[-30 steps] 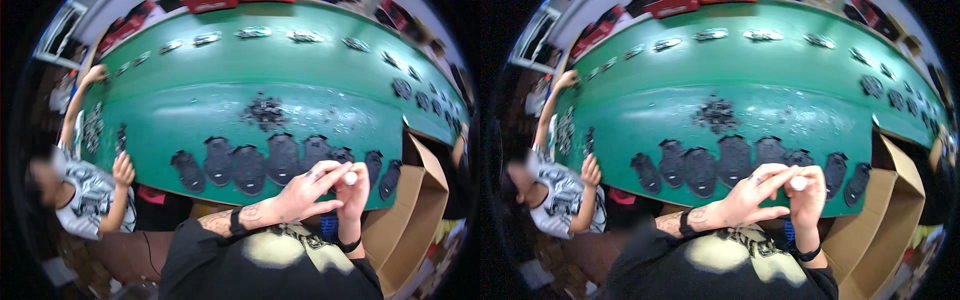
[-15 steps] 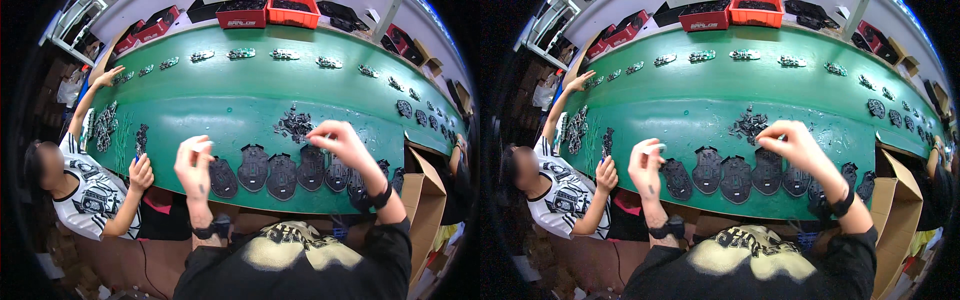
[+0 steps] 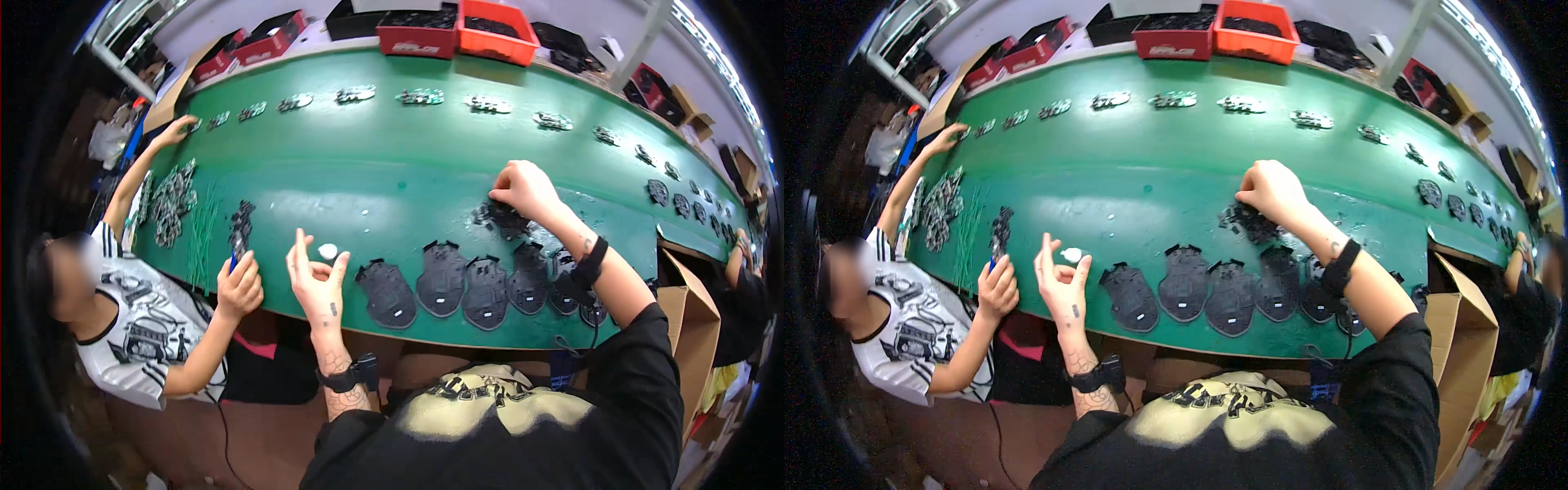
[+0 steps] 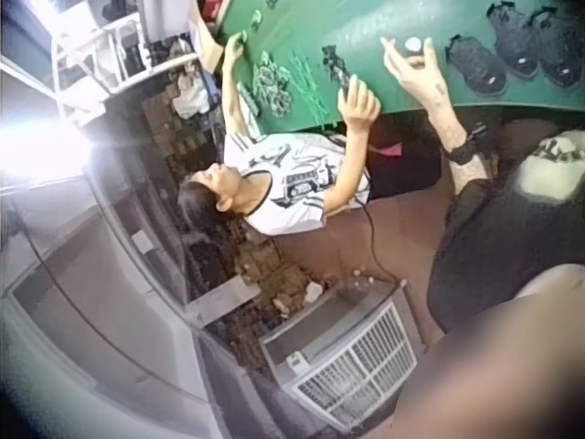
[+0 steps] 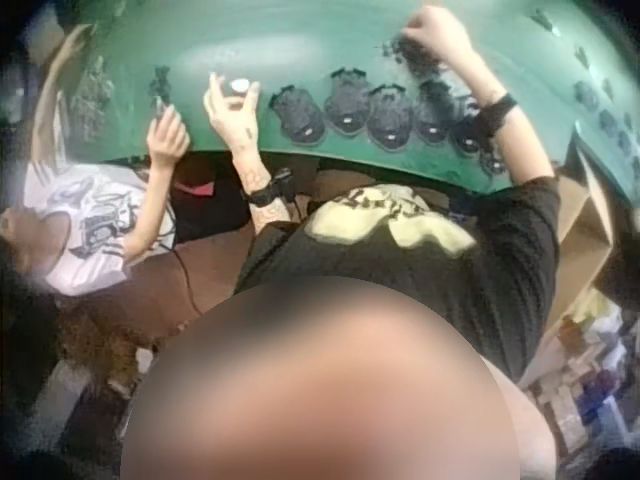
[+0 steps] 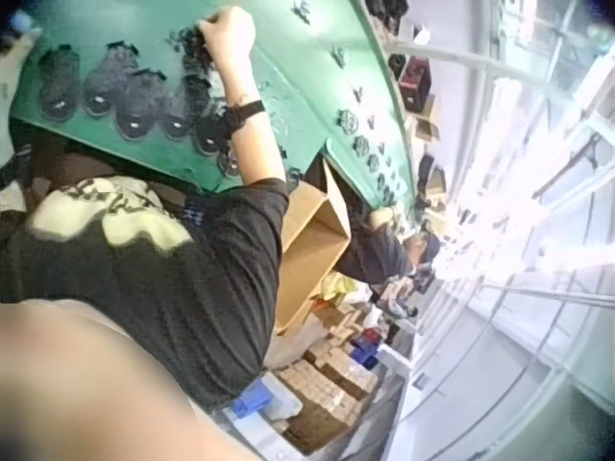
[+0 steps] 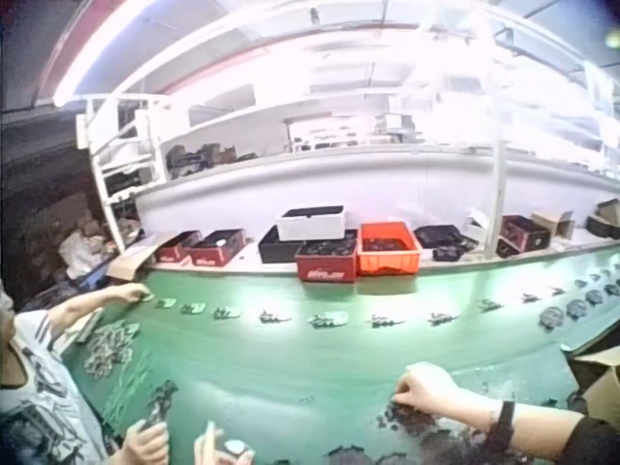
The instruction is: The person assembles small electronic components on a green workbench. They apply glue to black plastic housings, insert small parts, and place the assembled units into a cardboard box. The person also handles circuit boards and other small parts throughout the process.
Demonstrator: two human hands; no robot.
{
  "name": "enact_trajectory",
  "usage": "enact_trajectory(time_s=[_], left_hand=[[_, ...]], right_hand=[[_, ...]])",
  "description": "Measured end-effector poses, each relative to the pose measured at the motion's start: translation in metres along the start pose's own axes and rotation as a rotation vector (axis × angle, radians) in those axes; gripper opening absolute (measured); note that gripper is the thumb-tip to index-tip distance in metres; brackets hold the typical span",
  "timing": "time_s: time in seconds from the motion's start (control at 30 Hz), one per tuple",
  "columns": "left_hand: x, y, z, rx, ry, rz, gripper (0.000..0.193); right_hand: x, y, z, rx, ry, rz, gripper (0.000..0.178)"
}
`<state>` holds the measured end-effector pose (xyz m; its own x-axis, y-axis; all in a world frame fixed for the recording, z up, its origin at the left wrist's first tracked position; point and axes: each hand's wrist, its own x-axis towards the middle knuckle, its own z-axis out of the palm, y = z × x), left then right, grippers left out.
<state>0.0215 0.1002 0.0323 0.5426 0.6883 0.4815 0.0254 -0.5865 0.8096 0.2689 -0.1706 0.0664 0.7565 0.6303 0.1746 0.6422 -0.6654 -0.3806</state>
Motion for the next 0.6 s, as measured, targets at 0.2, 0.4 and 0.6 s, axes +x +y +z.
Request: enact_trajectory(time_s=[0.2,0.4,0.6], left_hand=[[-0.028,0.02,-0.022,0.229,-0.225,0.127,0.042],[-0.025,0.01,-0.014,0.389,-0.499,-0.001,0.045],[-0.015,0.033,-0.026,-0.275,-0.299,-0.383,0.039]], right_hand=[[0.009,0.001,0.009,0.203,-0.1,0.096,0.018],[-0.003,-0.062,-0.008,0.678,-0.346,0.156,0.018],[-0.042,-0.123,-0.018,0.673,-0.22,-0.161,0.01]])
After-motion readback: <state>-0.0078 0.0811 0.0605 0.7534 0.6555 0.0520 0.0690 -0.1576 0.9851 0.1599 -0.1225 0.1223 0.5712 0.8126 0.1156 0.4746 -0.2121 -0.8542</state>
